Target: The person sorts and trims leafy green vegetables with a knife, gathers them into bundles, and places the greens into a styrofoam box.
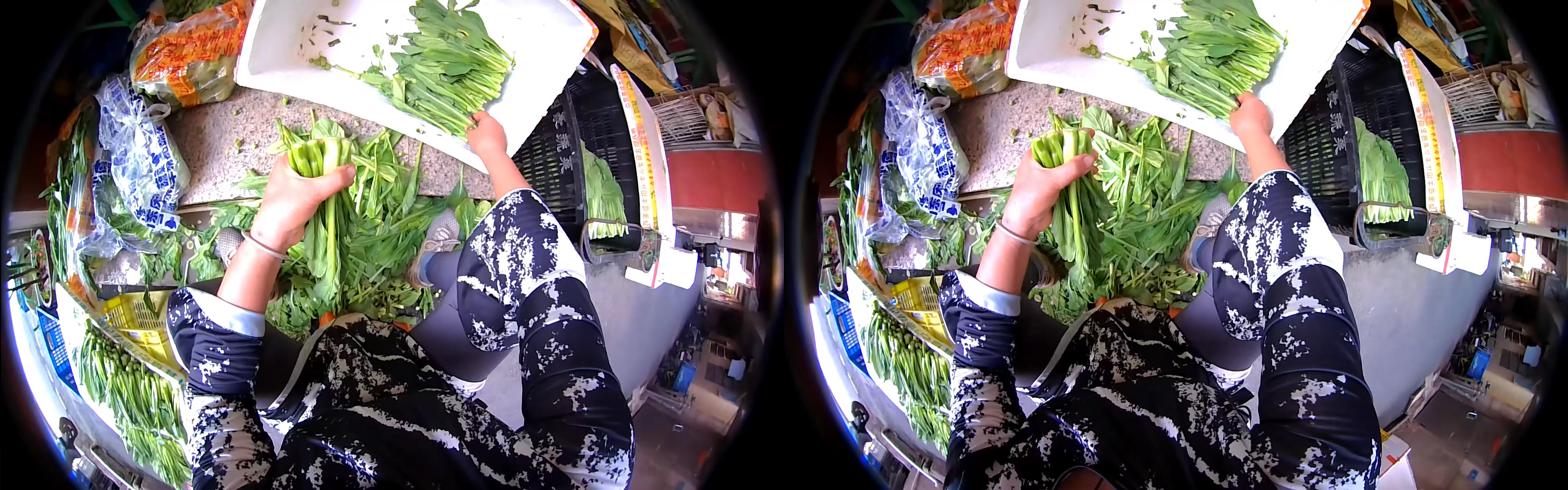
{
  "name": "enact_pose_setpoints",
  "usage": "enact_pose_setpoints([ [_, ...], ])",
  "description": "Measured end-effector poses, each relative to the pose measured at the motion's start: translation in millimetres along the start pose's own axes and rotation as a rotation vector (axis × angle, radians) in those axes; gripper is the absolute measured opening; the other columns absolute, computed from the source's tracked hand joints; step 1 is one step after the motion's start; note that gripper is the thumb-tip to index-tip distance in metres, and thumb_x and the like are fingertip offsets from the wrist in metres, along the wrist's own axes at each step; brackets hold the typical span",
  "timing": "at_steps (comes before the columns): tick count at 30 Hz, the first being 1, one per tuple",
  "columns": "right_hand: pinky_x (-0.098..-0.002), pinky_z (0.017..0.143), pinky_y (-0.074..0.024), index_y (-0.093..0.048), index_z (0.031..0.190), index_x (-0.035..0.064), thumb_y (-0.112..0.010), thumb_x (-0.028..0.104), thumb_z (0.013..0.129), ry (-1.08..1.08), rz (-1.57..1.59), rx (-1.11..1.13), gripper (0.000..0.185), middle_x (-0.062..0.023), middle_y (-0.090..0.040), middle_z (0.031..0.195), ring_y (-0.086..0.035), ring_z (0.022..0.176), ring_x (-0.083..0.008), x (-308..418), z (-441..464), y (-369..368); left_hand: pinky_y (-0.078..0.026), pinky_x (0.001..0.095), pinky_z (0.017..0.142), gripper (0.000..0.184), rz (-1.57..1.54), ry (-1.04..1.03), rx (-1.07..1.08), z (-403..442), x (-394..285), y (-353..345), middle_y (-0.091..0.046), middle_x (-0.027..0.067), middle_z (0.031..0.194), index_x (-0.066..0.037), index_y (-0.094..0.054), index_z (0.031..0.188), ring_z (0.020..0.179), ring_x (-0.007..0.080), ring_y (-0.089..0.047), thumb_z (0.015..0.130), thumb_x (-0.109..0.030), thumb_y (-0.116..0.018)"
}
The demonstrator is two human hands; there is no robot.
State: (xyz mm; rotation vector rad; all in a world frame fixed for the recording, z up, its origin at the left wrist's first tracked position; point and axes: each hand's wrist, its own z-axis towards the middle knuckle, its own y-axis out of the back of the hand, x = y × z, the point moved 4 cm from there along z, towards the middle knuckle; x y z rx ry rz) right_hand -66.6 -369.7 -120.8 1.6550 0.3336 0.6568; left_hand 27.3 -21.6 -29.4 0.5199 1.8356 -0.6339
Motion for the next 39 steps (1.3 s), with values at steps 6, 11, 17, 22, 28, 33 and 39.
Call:
enact_pose_setpoints([
  [6, -0.0376, 0.070, -0.0476, -0.065, 0.088, 0.0104, -0.066, 0.018, 0.073, 0.035, 0.151, -0.054, 0.017, -0.0127, -0.064, 0.083, -0.061, 0.079, -0.0290, 13, 0, 13, -0.045, 0.0222, 0.058, 0.019, -0.003, -0.021, -0.025, -3, 0, 7, -0.059, -0.0014, 0.073, -0.003, -0.061, 0.083, 0.063, 0.0065, -0.053, 0.068, -0.009, -0.071],
  [11, -0.0299, 0.057, -0.0451, -0.067, 0.087, 0.0078, -0.073, 0.021, 0.070, 0.107, 0.408, -0.182, 0.023, -0.0063, -0.062, 0.068, -0.057, 0.058, -0.0165, 31, 11, 57, -0.046, 0.0223, 0.062, 0.024, 0.049, -0.026, -0.013, -2, 0, 11, -0.060, -0.0004, 0.078, -0.003, -0.061, 0.092, 0.067, 0.0071, -0.055, 0.070, -0.007, -0.069],
  [17, -0.0233, 0.053, -0.0430, -0.067, 0.088, 0.0036, -0.073, 0.017, 0.070, -0.190, 0.918, 0.068, 0.023, -0.0054, -0.064, 0.072, -0.058, 0.063, -0.0104, 24, -6, 67, -0.046, 0.0225, 0.062, 0.022, 0.109, -0.050, -0.035, -5, -4, 8, -0.061, -0.0004, 0.078, -0.003, -0.061, 0.090, 0.066, 0.0067, -0.054, 0.070, -0.008, -0.069],
  [22, -0.0211, 0.058, -0.0449, -0.066, 0.089, 0.0002, -0.070, 0.009, 0.073, -0.138, 0.787, -0.078, 0.019, -0.0069, -0.065, 0.072, -0.058, 0.062, -0.0101, 41, -20, 95, -0.045, 0.0222, 0.059, 0.019, 0.188, -0.109, -0.127, -9, -11, 9, -0.060, -0.0008, 0.071, -0.003, -0.061, 0.081, 0.062, 0.0062, -0.053, 0.067, -0.011, -0.071],
  [28, -0.0208, 0.059, -0.0441, -0.066, 0.094, 0.0001, -0.070, 0.013, 0.074, 0.208, 0.739, -0.192, 0.024, -0.0036, -0.064, 0.072, -0.056, 0.064, -0.0061, 85, -64, 126, -0.049, 0.0263, 0.065, 0.022, 0.442, -0.366, -0.076, -10, -15, 0, -0.061, 0.0052, 0.074, -0.002, -0.060, 0.081, 0.067, 0.0127, -0.058, 0.065, -0.012, -0.070],
  [33, -0.0206, 0.059, -0.0436, -0.065, 0.097, 0.0009, -0.070, 0.011, 0.075, 0.309, 0.735, 0.097, 0.025, -0.0018, -0.062, 0.073, -0.054, 0.067, -0.0062, 129, -151, 137, -0.040, 0.0364, 0.093, 0.026, 0.641, -0.792, 0.044, -26, -38, -17, -0.050, 0.0138, 0.120, -0.002, -0.060, 0.085, 0.111, 0.0270, -0.050, 0.060, -0.008, -0.067],
  [39, -0.0195, 0.059, -0.0443, -0.065, 0.094, -0.0011, -0.067, 0.010, 0.078, 0.421, 0.880, 0.372, 0.020, -0.0039, -0.064, 0.079, -0.056, 0.066, -0.0069, 151, -169, 118, -0.044, 0.0329, 0.087, 0.032, 0.535, -0.592, 0.218, -24, -22, -24, -0.053, 0.0139, 0.114, -0.002, -0.058, 0.089, 0.100, 0.0259, -0.056, 0.060, -0.010, -0.070],
])
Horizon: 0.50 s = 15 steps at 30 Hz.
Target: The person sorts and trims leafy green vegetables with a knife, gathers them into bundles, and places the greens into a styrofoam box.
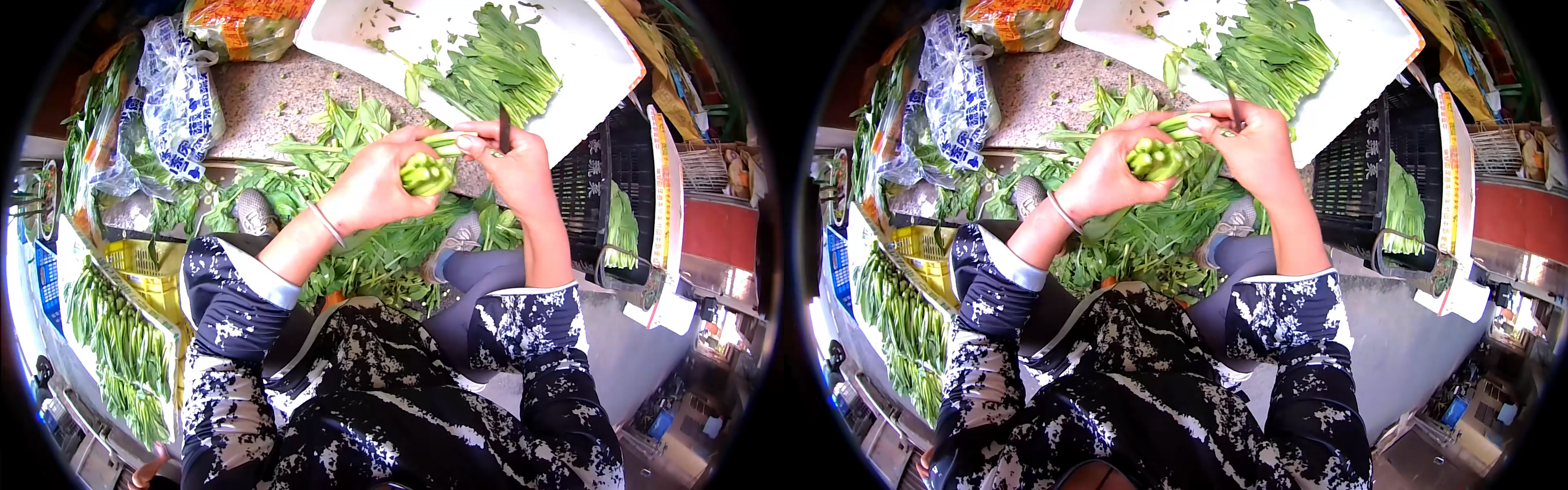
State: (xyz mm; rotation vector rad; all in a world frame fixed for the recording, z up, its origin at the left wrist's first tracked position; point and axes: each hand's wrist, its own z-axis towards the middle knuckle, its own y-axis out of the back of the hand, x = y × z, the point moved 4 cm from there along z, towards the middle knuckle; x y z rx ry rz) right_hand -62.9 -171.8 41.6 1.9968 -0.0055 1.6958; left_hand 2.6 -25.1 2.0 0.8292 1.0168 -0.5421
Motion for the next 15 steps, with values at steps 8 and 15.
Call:
enact_pose_setpoints([
  [8, -0.0192, 0.051, -0.0315, -0.063, 0.103, 0.0002, -0.047, 0.042, 0.089, 0.005, -0.046, -0.038, 0.047, 0.0028, -0.049, 0.063, -0.043, 0.059, -0.0038, -12, 4, 8, -0.045, 0.0226, 0.079, 0.043, -0.406, 0.326, 0.029, -3, 11, 7, -0.064, 0.0010, 0.089, 0.001, -0.054, 0.103, 0.079, 0.0060, -0.056, 0.067, -0.012, -0.072],
  [15, -0.0247, 0.083, -0.0407, -0.032, 0.132, -0.0030, -0.050, 0.034, 0.090, 0.114, 0.145, 0.215, 0.059, -0.0091, -0.056, 0.104, -0.051, 0.092, -0.0105, -5, -9, -15, -0.045, 0.0219, 0.076, 0.052, -0.496, 0.373, -0.038, -3, 16, 4, -0.060, 0.0006, 0.090, 0.001, -0.050, 0.109, 0.081, 0.0056, -0.053, 0.065, -0.013, -0.074],
])
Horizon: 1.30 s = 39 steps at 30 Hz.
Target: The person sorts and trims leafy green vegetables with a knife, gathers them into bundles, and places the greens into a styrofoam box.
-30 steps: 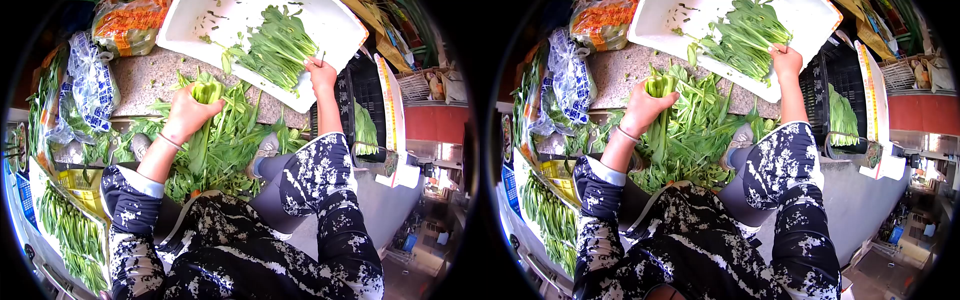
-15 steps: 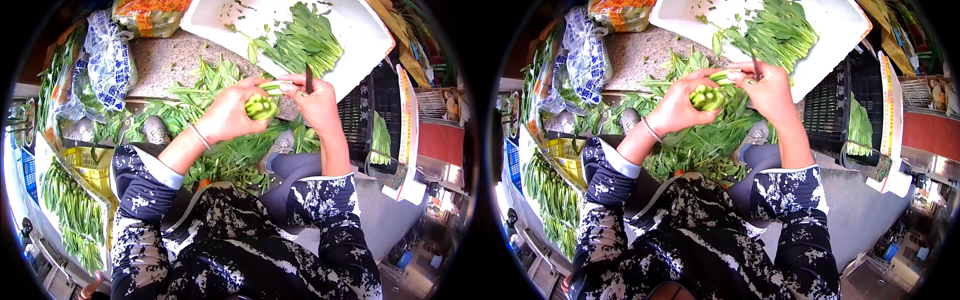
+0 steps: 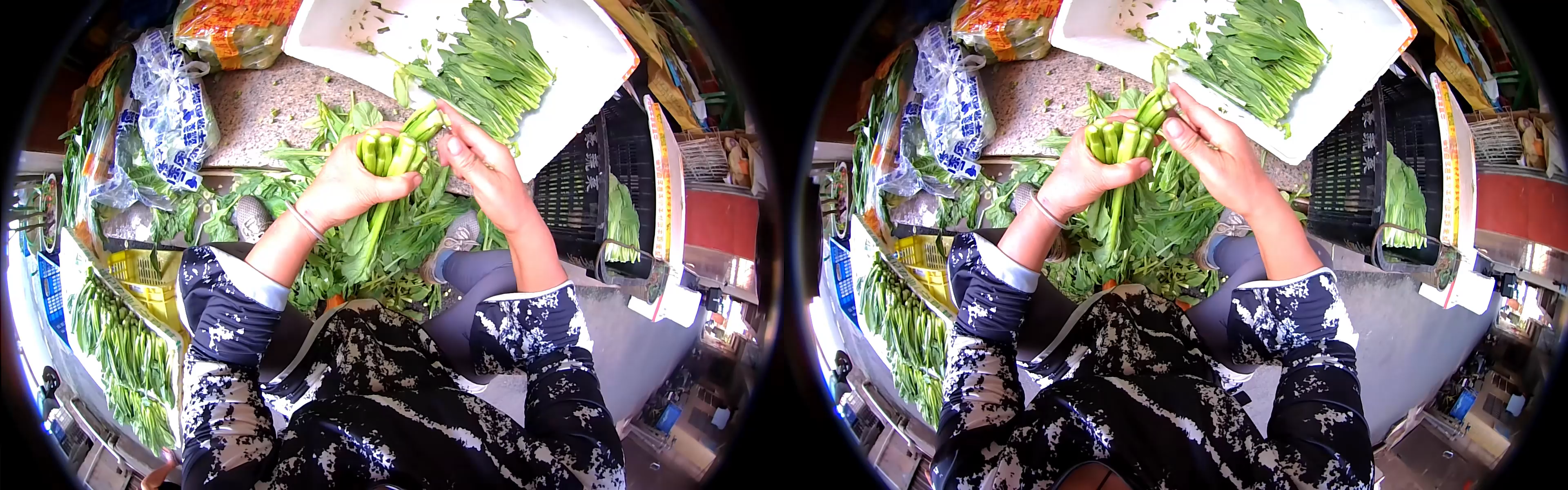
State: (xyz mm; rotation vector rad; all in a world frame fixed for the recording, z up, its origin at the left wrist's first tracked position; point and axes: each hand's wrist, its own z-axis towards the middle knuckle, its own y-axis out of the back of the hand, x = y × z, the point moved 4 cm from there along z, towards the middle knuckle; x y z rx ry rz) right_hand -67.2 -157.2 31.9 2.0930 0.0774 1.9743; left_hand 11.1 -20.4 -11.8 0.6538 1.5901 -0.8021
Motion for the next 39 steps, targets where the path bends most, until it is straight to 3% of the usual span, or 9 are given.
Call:
enact_pose_setpoints([
  [1, -0.0247, 0.083, -0.0407, -0.032, 0.132, -0.0030, -0.050, 0.034, 0.090, -0.001, 0.000, -0.003, 0.059, -0.0091, -0.056, 0.104, -0.051, 0.092, -0.0105, -1, 0, -1, -0.045, 0.0208, 0.071, 0.051, -0.050, -0.024, -0.015, 1, 0, -1, -0.058, -0.0014, 0.082, 0.001, -0.051, 0.105, 0.075, 0.0048, -0.052, 0.063, -0.015, -0.075],
  [9, -0.0235, 0.079, -0.0444, -0.043, 0.125, -0.0042, -0.061, 0.020, 0.084, 0.036, 0.027, -0.085, 0.050, -0.0099, -0.061, 0.099, -0.055, 0.087, -0.0098, -5, 5, 1, -0.045, 0.0213, 0.074, 0.052, 0.065, -0.023, -0.017, -2, -4, -2, -0.058, 0.0005, 0.085, 0.002, -0.051, 0.106, 0.077, 0.0064, -0.052, 0.063, -0.014, -0.075],
  [11, -0.0231, 0.078, -0.0449, -0.047, 0.121, -0.0046, -0.063, 0.019, 0.083, 0.046, 0.035, -0.095, 0.047, -0.0103, -0.062, 0.099, -0.056, 0.086, -0.0095, -6, 6, 3, -0.045, 0.0241, 0.081, 0.051, 0.107, -0.041, 0.060, -1, 0, -1, -0.061, 0.0045, 0.097, 0.002, -0.048, 0.112, 0.087, 0.0090, -0.056, 0.067, -0.009, -0.070],
  [20, -0.0236, 0.083, -0.0441, -0.054, 0.116, -0.0006, -0.063, 0.018, 0.082, -0.025, 0.056, -0.077, 0.039, -0.0126, -0.061, 0.106, -0.056, 0.093, -0.0110, -10, 6, 10, -0.046, 0.0247, 0.082, 0.047, 0.138, 0.049, 0.071, -5, 2, -1, -0.063, 0.0065, 0.099, 0.000, -0.047, 0.114, 0.090, 0.0099, -0.058, 0.071, -0.007, -0.066],
  [23, -0.0206, 0.070, -0.0459, -0.055, 0.116, 0.0021, -0.061, 0.018, 0.084, 0.015, 0.132, -0.112, 0.037, -0.0068, -0.064, 0.094, -0.056, 0.077, -0.0070, -13, 7, 12, -0.045, 0.0242, 0.082, 0.047, 0.155, 0.060, 0.084, -4, -1, -2, -0.063, 0.0047, 0.098, -0.001, -0.049, 0.113, 0.088, 0.0086, -0.057, 0.070, -0.007, -0.067],
  [26, -0.0164, 0.047, -0.0286, -0.057, 0.116, 0.0079, -0.057, 0.018, 0.087, -0.274, 0.319, -0.133, 0.031, 0.0062, -0.053, 0.068, -0.034, 0.053, -0.0022, -18, 6, 22, -0.044, 0.0241, 0.082, 0.046, 0.220, 0.100, 0.046, -5, -2, -1, -0.064, 0.0043, 0.098, -0.001, -0.050, 0.111, 0.087, 0.0083, -0.057, 0.069, -0.008, -0.068],
  [29, -0.0164, 0.048, -0.0296, -0.056, 0.116, 0.0074, -0.059, 0.020, 0.086, -0.258, 0.160, -0.221, 0.033, 0.0045, -0.054, 0.070, -0.035, 0.053, -0.0021, -28, 8, 31, -0.045, 0.0243, 0.082, 0.046, 0.156, 0.113, 0.060, -4, 4, 0, -0.064, 0.0047, 0.098, -0.001, -0.051, 0.111, 0.087, 0.0081, -0.057, 0.069, -0.009, -0.068],
  [34, -0.0216, 0.061, -0.0454, -0.061, 0.108, 0.0035, -0.065, 0.022, 0.081, -0.144, 0.065, -0.117, 0.033, -0.0025, -0.062, 0.079, -0.055, 0.068, -0.0075, -21, 5, 7, -0.045, 0.0241, 0.081, 0.053, 0.188, 0.109, 0.121, -2, 6, -2, -0.064, 0.0052, 0.096, 0.000, -0.047, 0.117, 0.086, 0.0085, -0.057, 0.069, -0.009, -0.069],
  [39, -0.0267, 0.068, -0.0470, -0.064, 0.097, 0.0030, -0.066, 0.019, 0.079, -0.251, -0.104, -0.135, 0.024, -0.0073, -0.063, 0.085, -0.057, 0.071, -0.0122, -30, 9, 17, -0.045, 0.0207, 0.075, 0.056, 0.074, 0.170, 0.114, -3, 8, -4, -0.060, -0.0020, 0.090, -0.001, -0.052, 0.117, 0.080, 0.0052, -0.054, 0.066, -0.009, -0.073],
])
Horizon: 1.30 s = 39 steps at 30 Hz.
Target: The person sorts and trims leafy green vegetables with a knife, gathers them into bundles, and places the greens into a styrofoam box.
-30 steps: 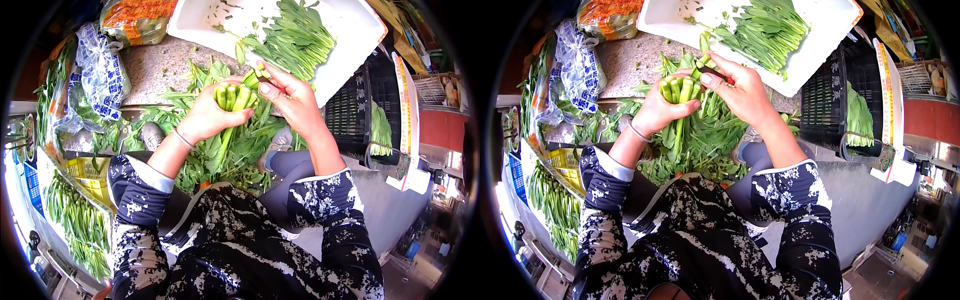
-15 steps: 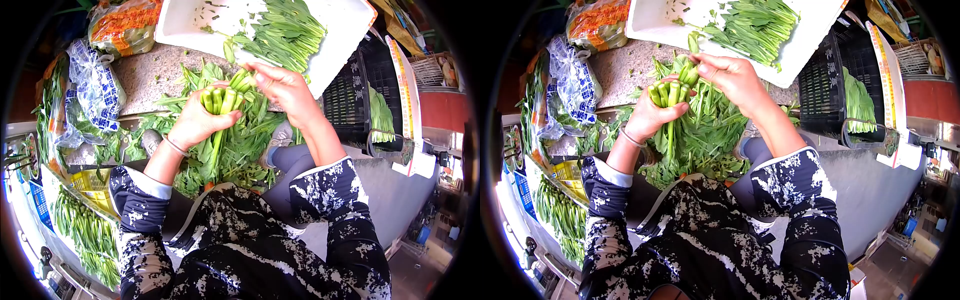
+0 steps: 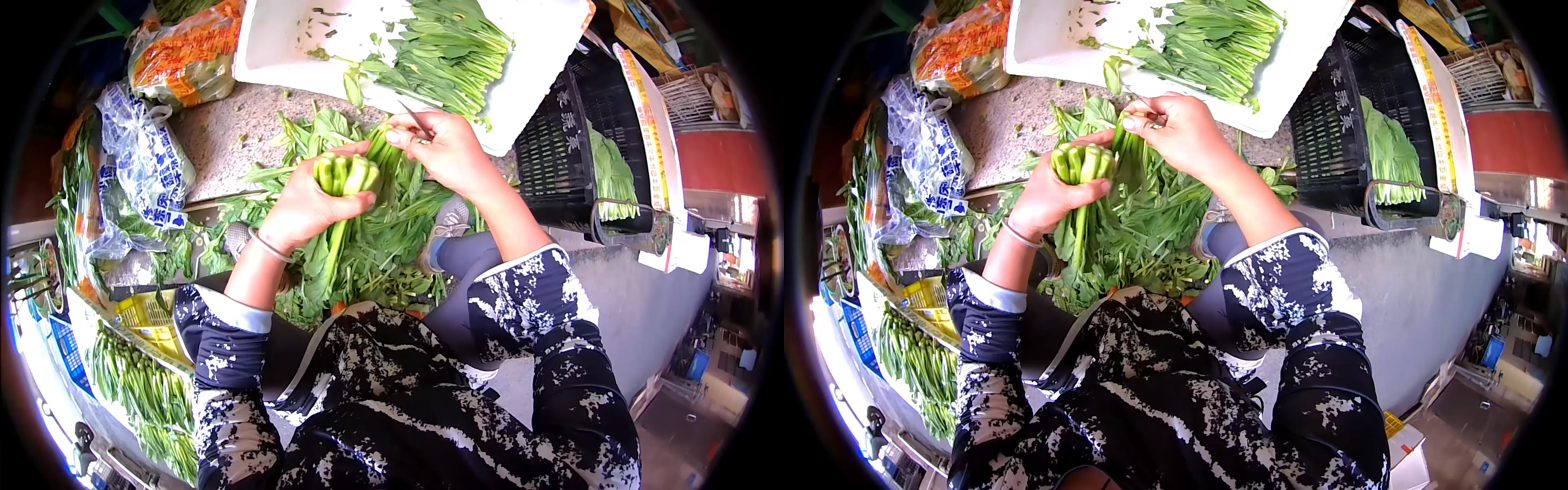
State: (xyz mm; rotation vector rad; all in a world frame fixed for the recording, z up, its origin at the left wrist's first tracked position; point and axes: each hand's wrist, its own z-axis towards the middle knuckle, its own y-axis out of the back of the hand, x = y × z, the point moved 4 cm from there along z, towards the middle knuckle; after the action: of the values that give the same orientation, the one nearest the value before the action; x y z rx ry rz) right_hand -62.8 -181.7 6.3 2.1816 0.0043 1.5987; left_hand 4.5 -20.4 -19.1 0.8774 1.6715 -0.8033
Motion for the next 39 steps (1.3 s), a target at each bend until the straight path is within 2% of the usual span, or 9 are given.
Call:
enact_pose_setpoints([
  [4, -0.0243, 0.061, -0.0471, -0.063, 0.099, 0.0015, -0.065, 0.017, 0.080, 0.282, -0.258, -0.013, 0.025, -0.0053, -0.062, 0.078, -0.056, 0.063, -0.0098, -4, -1, -10, -0.045, 0.0209, 0.075, 0.043, -0.133, -0.011, -0.108, 4, 6, 5, -0.060, -0.0013, 0.088, -0.003, -0.057, 0.108, 0.078, 0.0061, -0.054, 0.068, -0.004, -0.071],
  [7, -0.0255, 0.062, -0.0472, -0.063, 0.102, 0.0020, -0.063, 0.017, 0.081, 0.075, 0.066, 0.170, 0.025, -0.0052, -0.062, 0.077, -0.057, 0.065, -0.0107, -10, -2, -23, -0.045, 0.0219, 0.075, 0.040, -0.135, -0.025, -0.101, 4, 6, 8, -0.060, -0.0005, 0.089, -0.003, -0.056, 0.105, 0.080, 0.0070, -0.054, 0.068, -0.003, -0.071],
  [13, -0.0246, 0.057, -0.0477, -0.062, 0.097, -0.0015, -0.062, 0.014, 0.082, 0.108, 0.214, 0.232, 0.022, -0.0080, -0.064, 0.082, -0.059, 0.061, -0.0109, -4, -4, -26, -0.044, 0.0255, 0.082, 0.053, -0.289, 0.027, -0.007, 0, -3, 2, -0.059, 0.0027, 0.097, -0.002, -0.045, 0.116, 0.088, 0.0114, -0.056, 0.068, 0.001, -0.067],
  [18, -0.0220, 0.050, -0.0448, -0.060, 0.102, -0.0009, -0.064, 0.014, 0.080, -0.132, 0.280, 0.495, 0.026, -0.0087, -0.064, 0.085, -0.059, 0.060, -0.0105, -5, 0, -22, -0.045, 0.0259, 0.081, 0.054, -0.293, 0.031, 0.203, 3, -2, 2, -0.060, 0.0044, 0.097, -0.001, -0.045, 0.119, 0.091, 0.0128, -0.057, 0.069, -0.001, -0.065],
  [22, -0.0251, 0.054, -0.0487, -0.062, 0.102, 0.0030, -0.067, 0.013, 0.074, -0.066, -0.022, -0.219, 0.030, -0.0091, -0.066, 0.081, -0.064, 0.072, -0.0150, -69, 86, 63, -0.048, 0.0322, 0.080, 0.061, -0.401, 0.131, 0.106, 2, 3, 5, -0.059, 0.0093, 0.096, -0.001, -0.041, 0.124, 0.081, 0.0201, -0.061, 0.068, -0.007, -0.064],
  [25, -0.0375, 0.078, -0.0477, -0.061, 0.104, 0.0065, -0.063, 0.019, 0.075, -0.177, -0.775, -0.668, 0.031, -0.0170, -0.063, 0.095, -0.061, 0.089, -0.0298, -126, 109, 124, -0.048, 0.0297, 0.079, 0.055, -0.426, 0.105, -0.027, 4, 6, 12, -0.058, 0.0070, 0.097, 0.000, -0.048, 0.119, 0.081, 0.0162, -0.058, 0.068, -0.008, -0.065],
  [28, -0.0397, 0.078, -0.0469, -0.064, 0.096, 0.0093, -0.060, 0.017, 0.076, -0.319, -0.893, -0.635, 0.022, -0.0165, -0.064, 0.091, -0.061, 0.088, -0.0313, -143, 104, 133, -0.047, 0.0243, 0.075, 0.039, -0.532, 0.144, -0.029, 7, 8, 13, -0.060, 0.0022, 0.093, -0.001, -0.055, 0.110, 0.081, 0.0105, -0.056, 0.072, -0.003, -0.065],
  [34, -0.0352, 0.068, -0.0483, -0.065, 0.093, 0.0124, -0.067, 0.021, 0.072, -0.299, -0.801, -0.584, 0.023, -0.0117, -0.065, 0.084, -0.062, 0.072, -0.0270, -155, 116, 148, -0.048, 0.0264, 0.075, 0.037, -0.664, 0.154, -0.055, 11, 8, 14, -0.060, 0.0048, 0.092, -0.001, -0.055, 0.106, 0.080, 0.0132, -0.058, 0.071, -0.007, -0.066],
  [39, -0.0225, 0.060, -0.0464, -0.063, 0.089, -0.0031, -0.070, 0.009, 0.073, -0.068, -0.043, -0.507, 0.021, -0.0076, -0.064, 0.075, -0.061, 0.066, -0.0112, -95, 104, 143, -0.052, 0.0361, 0.079, 0.042, -0.754, 0.109, 0.052, 7, -4, 11, -0.057, 0.0174, 0.109, 0.001, -0.047, 0.115, 0.089, 0.0230, -0.060, 0.076, -0.009, -0.058],
])
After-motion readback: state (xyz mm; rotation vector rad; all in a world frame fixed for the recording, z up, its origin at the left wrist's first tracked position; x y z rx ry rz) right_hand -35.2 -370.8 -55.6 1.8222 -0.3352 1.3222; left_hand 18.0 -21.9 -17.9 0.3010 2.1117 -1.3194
